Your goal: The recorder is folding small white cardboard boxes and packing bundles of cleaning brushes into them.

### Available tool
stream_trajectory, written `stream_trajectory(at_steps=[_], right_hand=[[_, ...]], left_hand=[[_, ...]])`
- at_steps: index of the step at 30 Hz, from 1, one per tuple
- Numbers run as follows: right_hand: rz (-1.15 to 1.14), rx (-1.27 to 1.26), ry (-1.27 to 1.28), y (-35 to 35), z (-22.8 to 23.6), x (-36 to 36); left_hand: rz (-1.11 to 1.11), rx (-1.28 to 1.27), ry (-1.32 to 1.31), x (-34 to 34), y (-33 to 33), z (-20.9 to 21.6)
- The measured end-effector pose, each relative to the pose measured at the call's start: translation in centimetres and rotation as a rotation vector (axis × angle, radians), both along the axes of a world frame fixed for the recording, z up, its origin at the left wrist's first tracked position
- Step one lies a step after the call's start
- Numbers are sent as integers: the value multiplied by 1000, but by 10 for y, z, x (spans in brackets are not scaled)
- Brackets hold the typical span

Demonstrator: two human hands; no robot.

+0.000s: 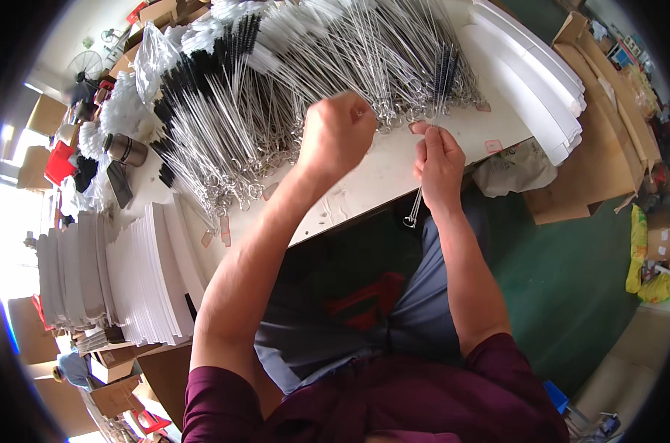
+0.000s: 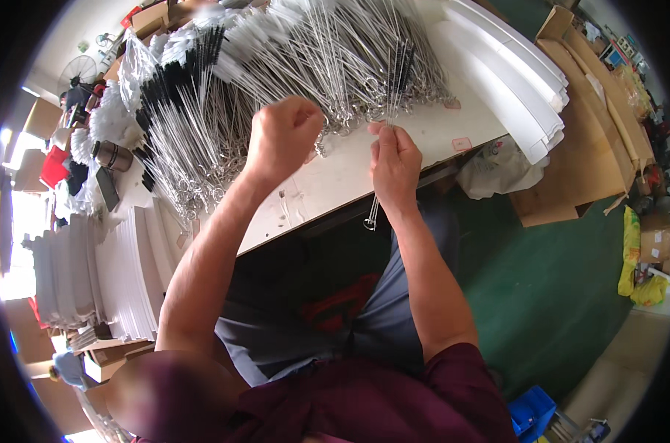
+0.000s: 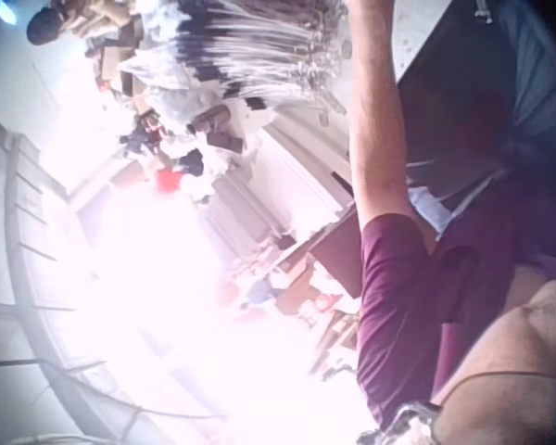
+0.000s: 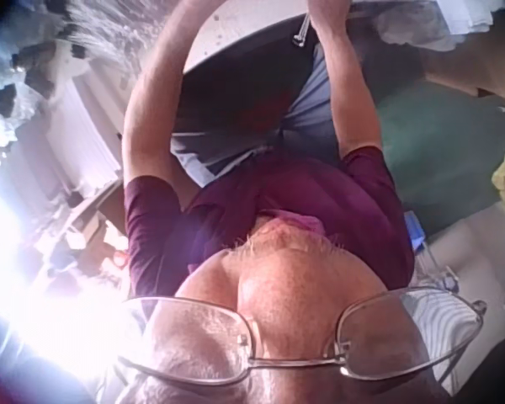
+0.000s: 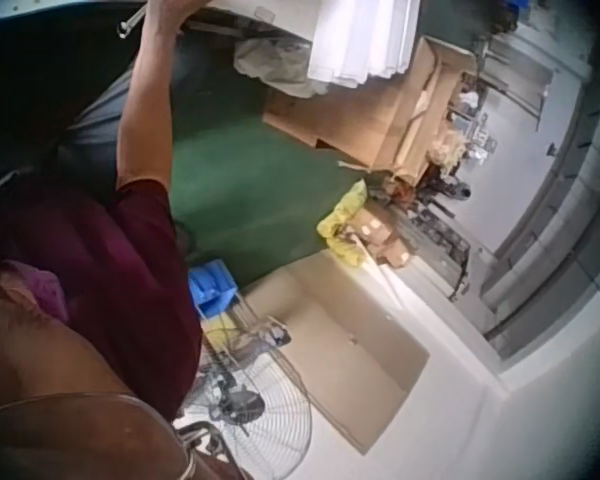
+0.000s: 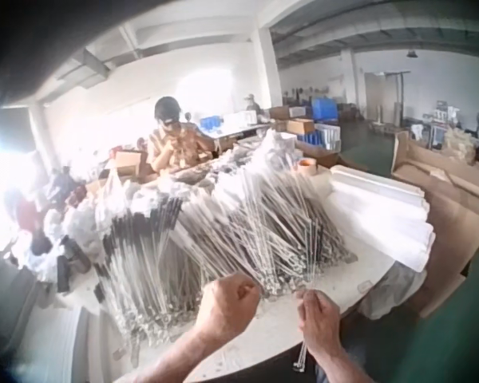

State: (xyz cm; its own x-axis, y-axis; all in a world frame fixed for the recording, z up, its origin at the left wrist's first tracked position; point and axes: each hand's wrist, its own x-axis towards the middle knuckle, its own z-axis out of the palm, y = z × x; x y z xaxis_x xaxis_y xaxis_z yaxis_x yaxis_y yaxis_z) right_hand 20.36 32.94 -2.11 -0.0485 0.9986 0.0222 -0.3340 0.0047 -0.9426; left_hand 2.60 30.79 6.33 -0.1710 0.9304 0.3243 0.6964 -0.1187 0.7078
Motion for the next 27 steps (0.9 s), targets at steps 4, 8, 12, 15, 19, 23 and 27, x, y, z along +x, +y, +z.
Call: stream_trajectory(at_steps=[4,8,12,15,19,23,27], right_hand=[[65,-74,53,-4,12,-1],[90,-88,60,-6,10,1],[96,-59,79,-6,12,3],[100,-55,86,-5,11,3],[116,-83,122,-5,10,3],[157,-26,153,-1,9,5],[289,-26,194,15,48,-11]], left_hand=[[60,-138,140,3,36,-4],[50,-327,219,10,48,-5],[36,-333,183,8,44,1],[-7,-212,75,3,31,8],[-31,162,65,-5,17,26],[-57,183,-188,-16,9,41],[-82,230,-374,-29,0,61]])
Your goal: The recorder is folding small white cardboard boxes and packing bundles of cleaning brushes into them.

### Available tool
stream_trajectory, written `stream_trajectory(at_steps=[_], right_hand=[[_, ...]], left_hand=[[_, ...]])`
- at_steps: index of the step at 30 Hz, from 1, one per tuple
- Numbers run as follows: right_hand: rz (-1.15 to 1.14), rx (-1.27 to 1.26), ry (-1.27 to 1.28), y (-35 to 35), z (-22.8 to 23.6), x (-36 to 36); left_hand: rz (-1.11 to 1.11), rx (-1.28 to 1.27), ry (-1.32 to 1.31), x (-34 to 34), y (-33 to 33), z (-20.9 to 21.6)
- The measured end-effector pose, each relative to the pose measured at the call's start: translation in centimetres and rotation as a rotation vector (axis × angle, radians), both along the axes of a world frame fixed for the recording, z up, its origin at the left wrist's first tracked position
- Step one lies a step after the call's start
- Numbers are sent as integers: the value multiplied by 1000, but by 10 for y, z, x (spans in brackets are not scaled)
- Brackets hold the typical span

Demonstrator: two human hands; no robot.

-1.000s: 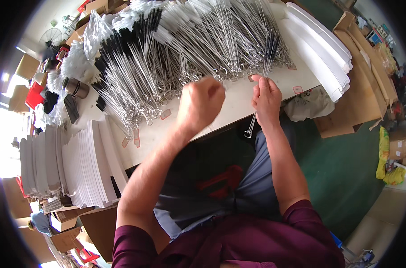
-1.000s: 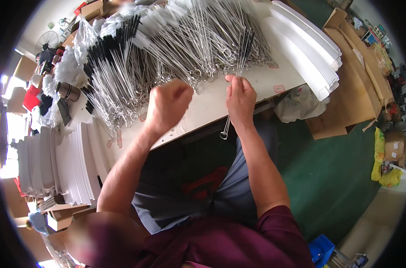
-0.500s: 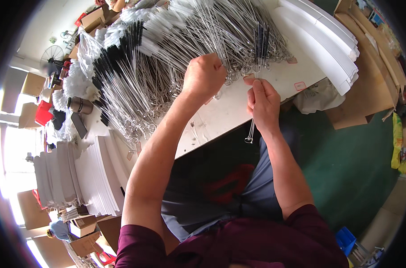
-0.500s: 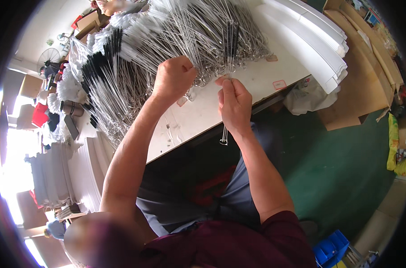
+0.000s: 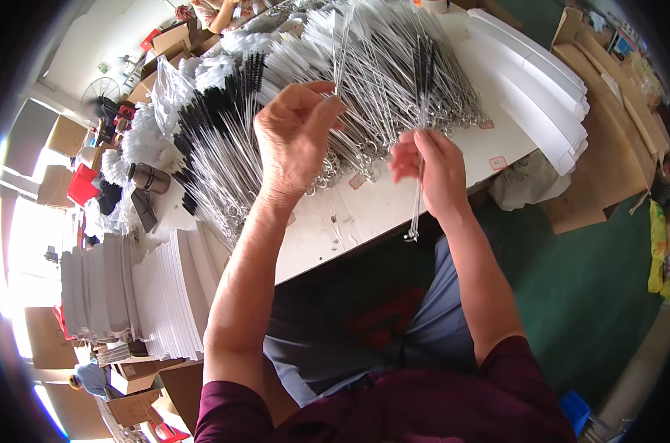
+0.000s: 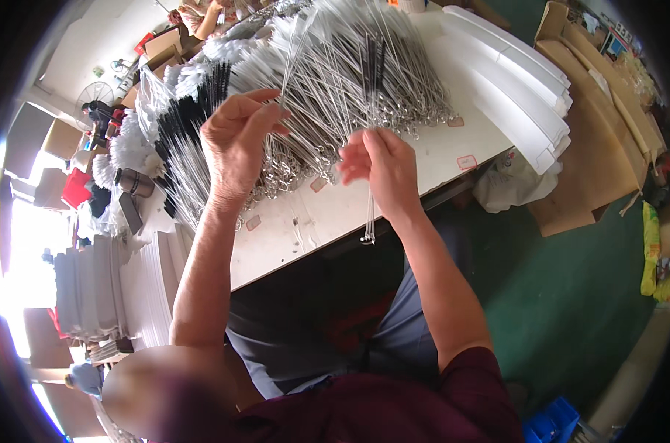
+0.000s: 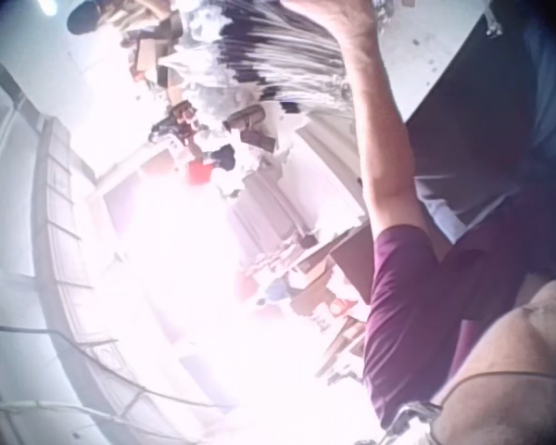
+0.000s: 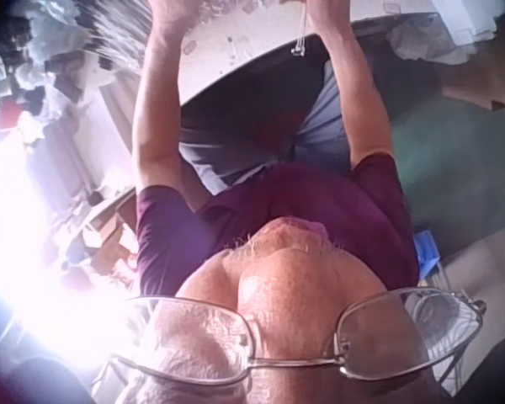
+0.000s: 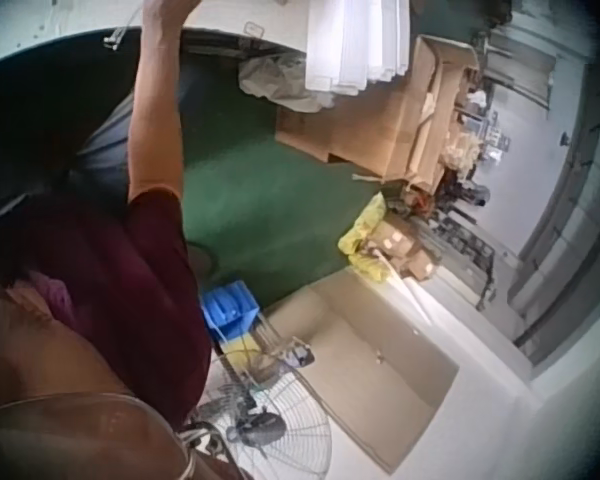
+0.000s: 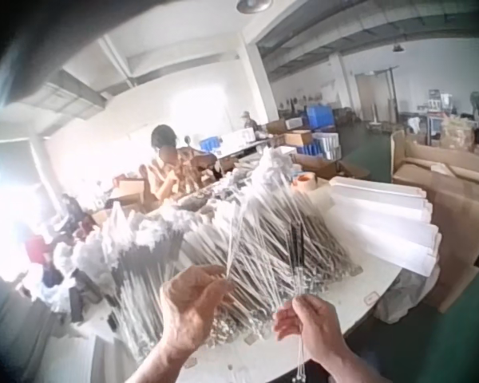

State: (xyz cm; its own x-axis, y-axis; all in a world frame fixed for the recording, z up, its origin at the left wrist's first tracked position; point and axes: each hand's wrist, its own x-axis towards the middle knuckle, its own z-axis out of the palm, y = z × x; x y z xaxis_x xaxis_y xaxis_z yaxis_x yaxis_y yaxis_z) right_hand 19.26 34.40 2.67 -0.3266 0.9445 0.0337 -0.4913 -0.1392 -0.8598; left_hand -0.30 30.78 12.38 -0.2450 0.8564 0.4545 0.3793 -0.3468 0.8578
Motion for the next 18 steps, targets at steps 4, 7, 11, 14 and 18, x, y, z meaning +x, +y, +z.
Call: stream_trajectory(at_steps=[4,7,11,14,18], right_hand=[[77,-21,79,55,17,-29],[24,2,97,96,10,-41],[37,-68,147,111,6,-42],[-23,-27,104,102,8,-51],[-9,-57,99,107,5,-46]], left_hand=[[-89,114,-207,-5,-3,25],[-152,201,-294,-16,-7,38],[-184,282,-346,-38,-25,60],[-192,333,-354,-55,-51,83],[-205,284,-300,-71,-92,116]])
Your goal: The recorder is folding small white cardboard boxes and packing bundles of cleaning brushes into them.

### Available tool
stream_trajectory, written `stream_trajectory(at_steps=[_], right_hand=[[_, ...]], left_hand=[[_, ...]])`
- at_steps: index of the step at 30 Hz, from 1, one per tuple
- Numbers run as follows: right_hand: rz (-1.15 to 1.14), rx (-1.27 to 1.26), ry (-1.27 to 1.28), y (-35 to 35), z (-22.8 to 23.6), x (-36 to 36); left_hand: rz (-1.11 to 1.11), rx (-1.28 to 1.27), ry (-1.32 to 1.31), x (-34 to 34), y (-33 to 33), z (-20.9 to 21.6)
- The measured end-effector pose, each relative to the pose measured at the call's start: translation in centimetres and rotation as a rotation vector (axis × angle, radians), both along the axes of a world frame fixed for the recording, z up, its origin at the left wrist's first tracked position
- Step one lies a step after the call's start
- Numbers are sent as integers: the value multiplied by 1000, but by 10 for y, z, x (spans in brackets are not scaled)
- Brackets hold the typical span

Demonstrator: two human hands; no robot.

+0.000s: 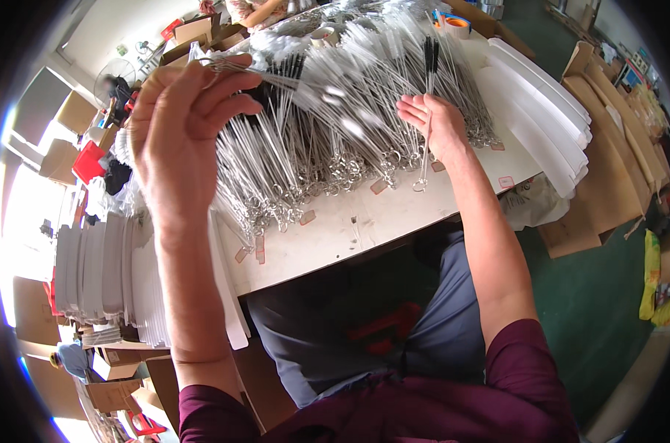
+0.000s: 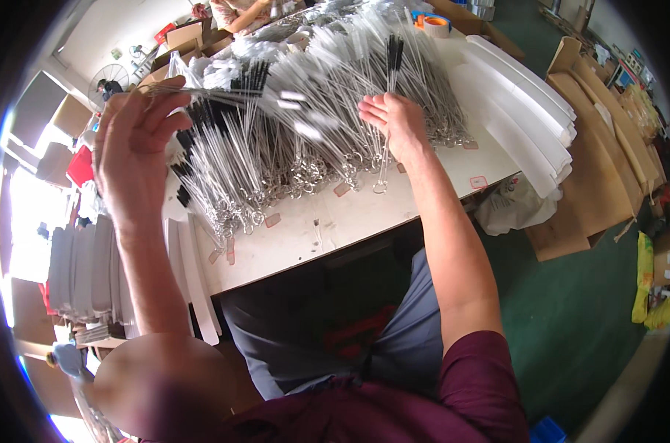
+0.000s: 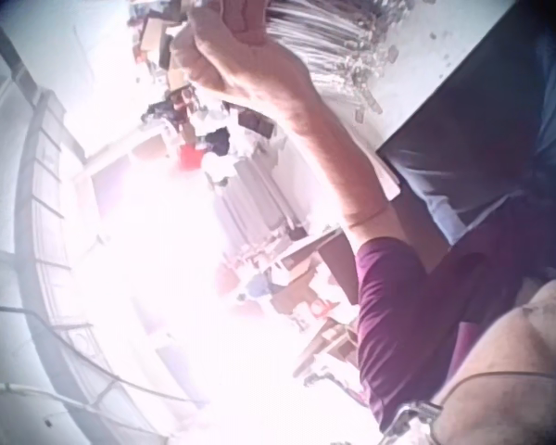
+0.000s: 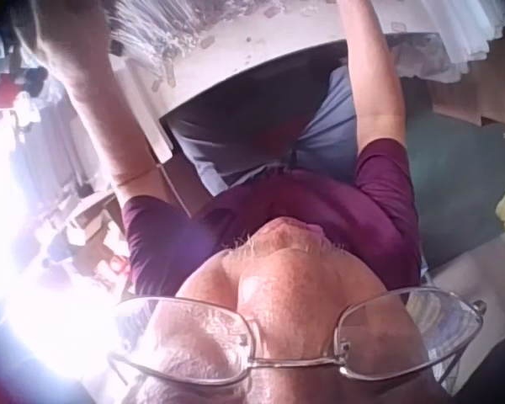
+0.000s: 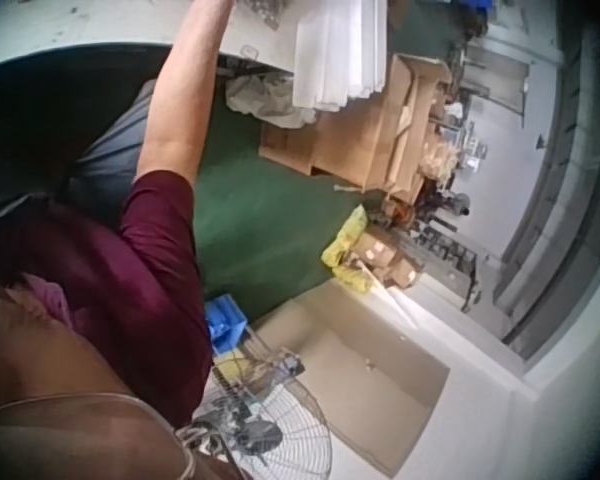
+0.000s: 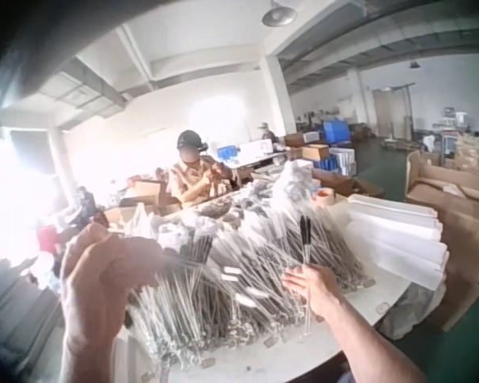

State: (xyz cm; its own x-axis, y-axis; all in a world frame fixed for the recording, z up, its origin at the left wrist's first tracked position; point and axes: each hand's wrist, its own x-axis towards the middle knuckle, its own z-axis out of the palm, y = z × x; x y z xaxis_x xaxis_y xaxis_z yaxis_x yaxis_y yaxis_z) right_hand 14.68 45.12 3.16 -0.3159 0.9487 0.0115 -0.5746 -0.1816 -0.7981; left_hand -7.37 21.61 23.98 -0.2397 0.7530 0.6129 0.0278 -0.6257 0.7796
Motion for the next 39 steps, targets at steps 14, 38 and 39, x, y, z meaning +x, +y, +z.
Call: stream_trajectory(at_steps=[14,38,39], right_hand=[[862,181,-49,-150,53,-21],[828,76,-457,-240,-18,19],[803,65,-471,-240,-19,19]], left_hand=[[-161,-493,-58,10,-56,-13],[315,-619,247,-28,-76,-158],[353,-601,254,-26,-77,-161]])
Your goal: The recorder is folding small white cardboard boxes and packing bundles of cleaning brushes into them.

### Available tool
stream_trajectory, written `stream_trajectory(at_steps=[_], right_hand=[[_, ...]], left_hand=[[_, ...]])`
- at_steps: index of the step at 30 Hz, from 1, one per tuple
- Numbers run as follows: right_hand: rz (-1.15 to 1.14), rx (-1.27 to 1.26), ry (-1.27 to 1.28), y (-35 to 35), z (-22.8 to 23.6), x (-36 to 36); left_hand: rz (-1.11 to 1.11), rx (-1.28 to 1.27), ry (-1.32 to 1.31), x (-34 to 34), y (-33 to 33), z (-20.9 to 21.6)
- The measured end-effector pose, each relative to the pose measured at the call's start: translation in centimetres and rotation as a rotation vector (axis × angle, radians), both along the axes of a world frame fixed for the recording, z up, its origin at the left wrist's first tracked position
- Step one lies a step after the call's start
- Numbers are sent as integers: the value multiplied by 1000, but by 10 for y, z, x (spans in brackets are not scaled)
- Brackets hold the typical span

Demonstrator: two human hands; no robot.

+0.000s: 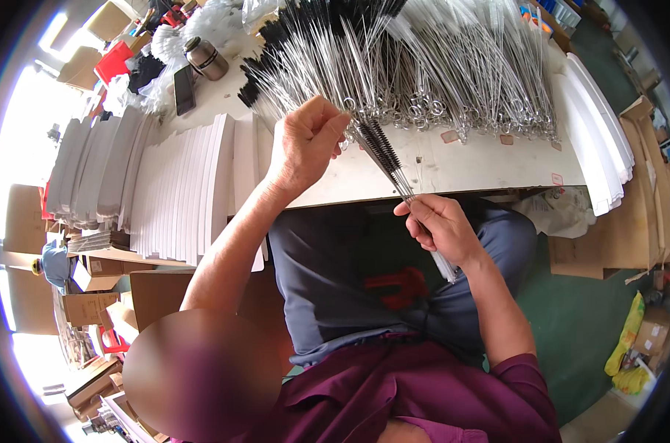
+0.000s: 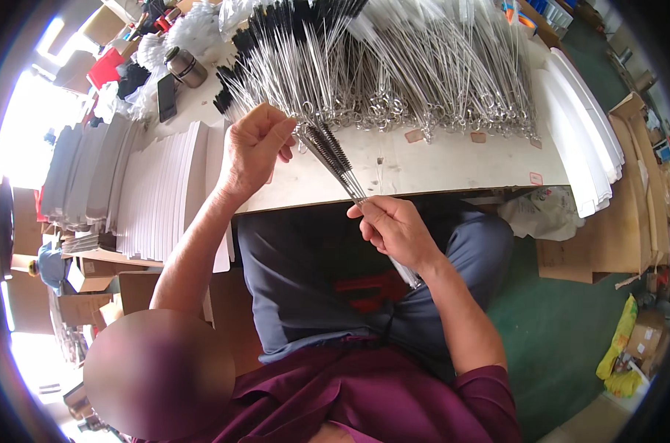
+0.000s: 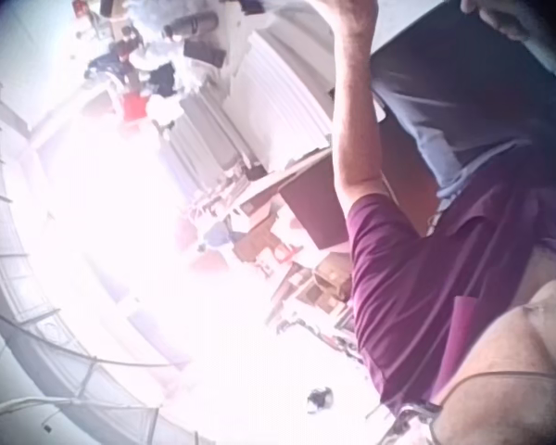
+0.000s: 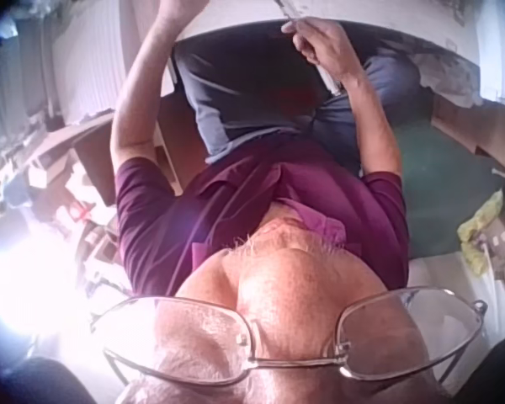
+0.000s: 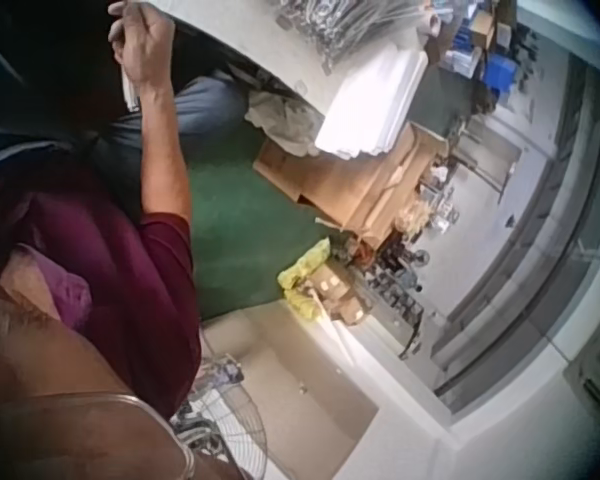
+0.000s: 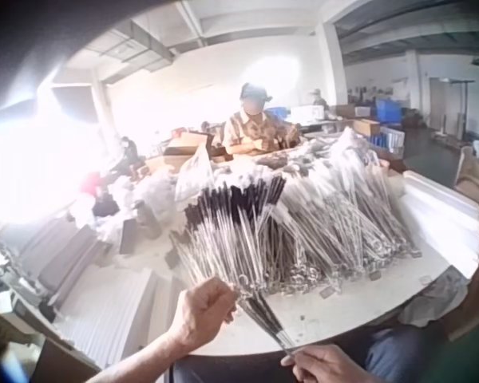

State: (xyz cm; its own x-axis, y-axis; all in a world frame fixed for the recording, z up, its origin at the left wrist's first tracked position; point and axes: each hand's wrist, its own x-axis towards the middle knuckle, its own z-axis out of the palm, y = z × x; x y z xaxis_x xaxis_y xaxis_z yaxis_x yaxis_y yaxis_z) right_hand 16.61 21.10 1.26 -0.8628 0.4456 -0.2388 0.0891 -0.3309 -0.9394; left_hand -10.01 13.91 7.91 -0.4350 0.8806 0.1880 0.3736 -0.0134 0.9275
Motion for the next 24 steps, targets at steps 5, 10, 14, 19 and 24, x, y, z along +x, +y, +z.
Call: stream_trajectory(at_steps=[5,10,14,19,24], right_hand=[[-38,90,-19,-9,-6,0],[-73,103,-62,-13,-15,-1],[-91,189,-67,-16,-21,0],[-121,295,-83,-18,-24,4],[-101,341,-99,-21,-26,4]], left_hand=[[89,40,74,11,-4,-10],[49,341,729,20,-19,-18],[-108,239,1019,21,-35,-25],[-27,191,936,24,-64,-32],[428,-394,896,-17,-112,-28]])
